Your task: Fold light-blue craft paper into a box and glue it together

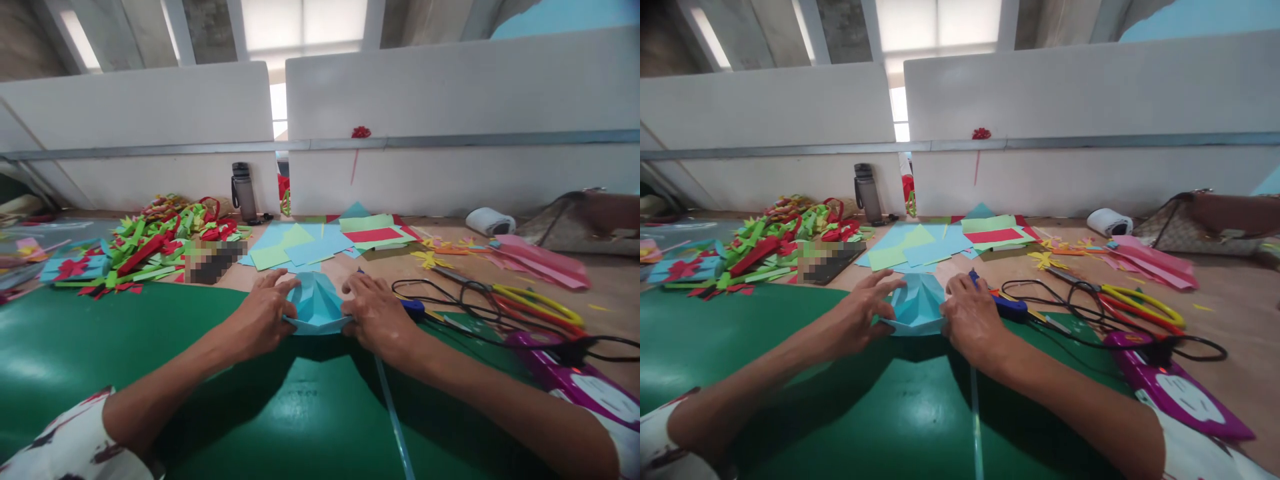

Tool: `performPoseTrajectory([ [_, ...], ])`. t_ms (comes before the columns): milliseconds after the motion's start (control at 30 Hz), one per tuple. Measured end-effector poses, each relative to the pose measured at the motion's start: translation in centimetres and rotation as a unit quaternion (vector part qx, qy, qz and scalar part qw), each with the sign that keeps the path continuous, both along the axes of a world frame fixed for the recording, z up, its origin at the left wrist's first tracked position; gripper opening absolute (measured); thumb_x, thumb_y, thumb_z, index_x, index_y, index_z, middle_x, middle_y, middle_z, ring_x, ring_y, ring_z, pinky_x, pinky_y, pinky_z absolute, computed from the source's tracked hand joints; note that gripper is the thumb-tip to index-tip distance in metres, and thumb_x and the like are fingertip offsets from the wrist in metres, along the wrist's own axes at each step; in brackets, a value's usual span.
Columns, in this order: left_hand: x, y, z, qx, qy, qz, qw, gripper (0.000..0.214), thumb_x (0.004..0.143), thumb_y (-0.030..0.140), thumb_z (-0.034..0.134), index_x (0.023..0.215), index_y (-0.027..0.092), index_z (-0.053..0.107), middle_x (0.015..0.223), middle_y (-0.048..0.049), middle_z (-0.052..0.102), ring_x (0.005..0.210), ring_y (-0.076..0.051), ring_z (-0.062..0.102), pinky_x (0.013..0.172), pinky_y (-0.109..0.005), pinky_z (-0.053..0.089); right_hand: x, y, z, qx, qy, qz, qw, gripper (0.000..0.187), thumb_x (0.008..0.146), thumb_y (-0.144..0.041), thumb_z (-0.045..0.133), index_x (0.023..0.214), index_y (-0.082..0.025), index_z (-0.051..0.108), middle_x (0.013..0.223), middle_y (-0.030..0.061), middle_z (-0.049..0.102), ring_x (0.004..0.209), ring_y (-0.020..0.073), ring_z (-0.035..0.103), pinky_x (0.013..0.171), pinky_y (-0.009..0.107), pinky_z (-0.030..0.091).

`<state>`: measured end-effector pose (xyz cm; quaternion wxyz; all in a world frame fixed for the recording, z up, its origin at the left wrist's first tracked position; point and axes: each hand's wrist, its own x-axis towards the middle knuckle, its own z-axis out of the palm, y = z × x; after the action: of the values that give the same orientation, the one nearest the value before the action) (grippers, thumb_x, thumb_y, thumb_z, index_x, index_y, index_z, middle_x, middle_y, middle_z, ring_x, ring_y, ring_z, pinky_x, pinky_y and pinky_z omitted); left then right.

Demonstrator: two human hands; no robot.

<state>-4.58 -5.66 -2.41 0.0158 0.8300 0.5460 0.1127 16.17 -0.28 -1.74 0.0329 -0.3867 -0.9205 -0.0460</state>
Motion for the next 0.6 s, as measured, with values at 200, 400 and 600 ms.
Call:
performPoseTrajectory([
  [200, 0.6, -0.1, -0.6, 0.008, -0.012, -0.005, 1.000, 0.008, 0.073, 0.019, 0.062, 0.073, 0.018, 0.070, 0.137, -0.0092, 0.042, 0.131, -0.036, 0.020, 0.100, -0.057, 0.026, -0.5, -1.3, -0.5, 0.154, 0.019, 0.115, 0.981, 0.011, 0.079, -0.015, 0.056, 0.079, -0.016, 0.067, 0.132, 0.0147, 0.044, 0.127, 0.0337, 0.025, 0.097, 0.052, 0.021],
  [400, 0.7, -0.3, -1.0, 0.018, -0.037, 0.004, 0.999, 0.010, 0.074, 0.019, 0.060, 0.073, 0.019, 0.070, 0.137, -0.0081, 0.042, 0.131, -0.036, 0.020, 0.099, -0.058, 0.027, -2.6, -1.5, 1.4, -0.050, -0.070, 0.109, 0.990, 0.009, 0.075, -0.015, 0.057, 0.077, -0.015, 0.066, 0.083, 0.0079, 0.066, 0.077, 0.0205, 0.060, 0.061, 0.028, 0.040],
  [600, 0.7, -0.5, -0.5, 0.008, -0.034, 0.015, 0.999, 0.009, 0.073, 0.018, 0.063, 0.078, 0.018, 0.070, 0.138, -0.0098, 0.040, 0.132, -0.036, 0.019, 0.100, -0.057, 0.028, -4.6, -0.7, 2.4, -0.128, -0.106, 0.101, 0.981, 0.014, 0.069, -0.012, 0.058, 0.079, -0.013, 0.067, 0.075, 0.0085, 0.067, 0.070, 0.0194, 0.060, 0.053, 0.025, 0.034],
])
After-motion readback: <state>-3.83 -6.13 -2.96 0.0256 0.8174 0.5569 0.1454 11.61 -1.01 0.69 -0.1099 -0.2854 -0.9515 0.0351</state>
